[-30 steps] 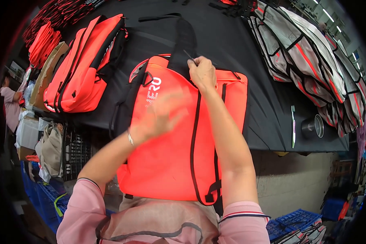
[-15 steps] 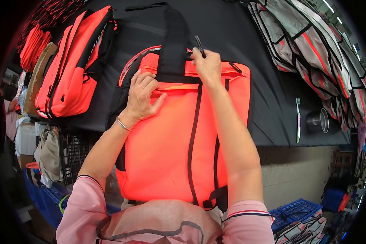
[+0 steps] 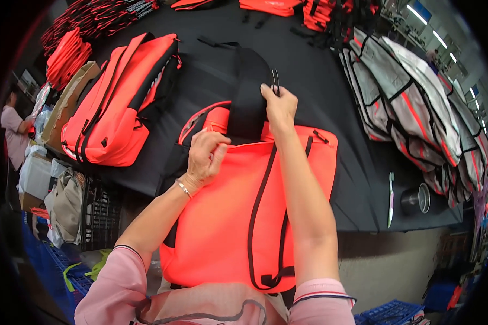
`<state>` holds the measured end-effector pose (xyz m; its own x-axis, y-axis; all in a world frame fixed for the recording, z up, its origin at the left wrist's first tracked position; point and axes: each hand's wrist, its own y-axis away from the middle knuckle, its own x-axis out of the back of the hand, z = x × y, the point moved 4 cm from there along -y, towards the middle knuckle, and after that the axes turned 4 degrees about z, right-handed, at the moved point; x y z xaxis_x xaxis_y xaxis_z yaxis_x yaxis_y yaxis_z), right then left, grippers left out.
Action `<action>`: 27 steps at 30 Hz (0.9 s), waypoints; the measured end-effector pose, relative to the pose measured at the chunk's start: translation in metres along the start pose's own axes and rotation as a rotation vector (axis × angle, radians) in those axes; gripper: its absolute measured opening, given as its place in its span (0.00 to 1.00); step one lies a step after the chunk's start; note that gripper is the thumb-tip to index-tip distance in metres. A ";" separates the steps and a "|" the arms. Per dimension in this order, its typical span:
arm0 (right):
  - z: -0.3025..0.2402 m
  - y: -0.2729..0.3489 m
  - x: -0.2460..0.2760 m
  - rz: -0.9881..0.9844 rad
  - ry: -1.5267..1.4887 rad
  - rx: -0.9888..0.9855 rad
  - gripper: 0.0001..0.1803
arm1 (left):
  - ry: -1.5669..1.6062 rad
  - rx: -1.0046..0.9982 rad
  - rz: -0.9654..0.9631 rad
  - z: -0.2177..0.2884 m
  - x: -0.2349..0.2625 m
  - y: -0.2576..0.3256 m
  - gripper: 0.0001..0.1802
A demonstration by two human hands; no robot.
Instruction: The recorder is trimming excess threads and performing a quality inspection on a bright orange backpack at a factory workstation.
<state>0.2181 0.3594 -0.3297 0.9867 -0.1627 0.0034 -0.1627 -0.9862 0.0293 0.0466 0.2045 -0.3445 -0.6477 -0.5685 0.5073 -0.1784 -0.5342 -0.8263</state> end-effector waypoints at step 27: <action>-0.064 0.195 0.109 -0.107 -0.045 0.263 0.09 | 0.976 0.825 -0.673 0.124 0.037 -0.013 0.28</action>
<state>0.2938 0.1517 -0.2597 0.9982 -0.0523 -0.0302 -0.0580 -0.9706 -0.2336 0.1173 0.1129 -0.2843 -0.9129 0.3980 0.0909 -0.3957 -0.9174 0.0429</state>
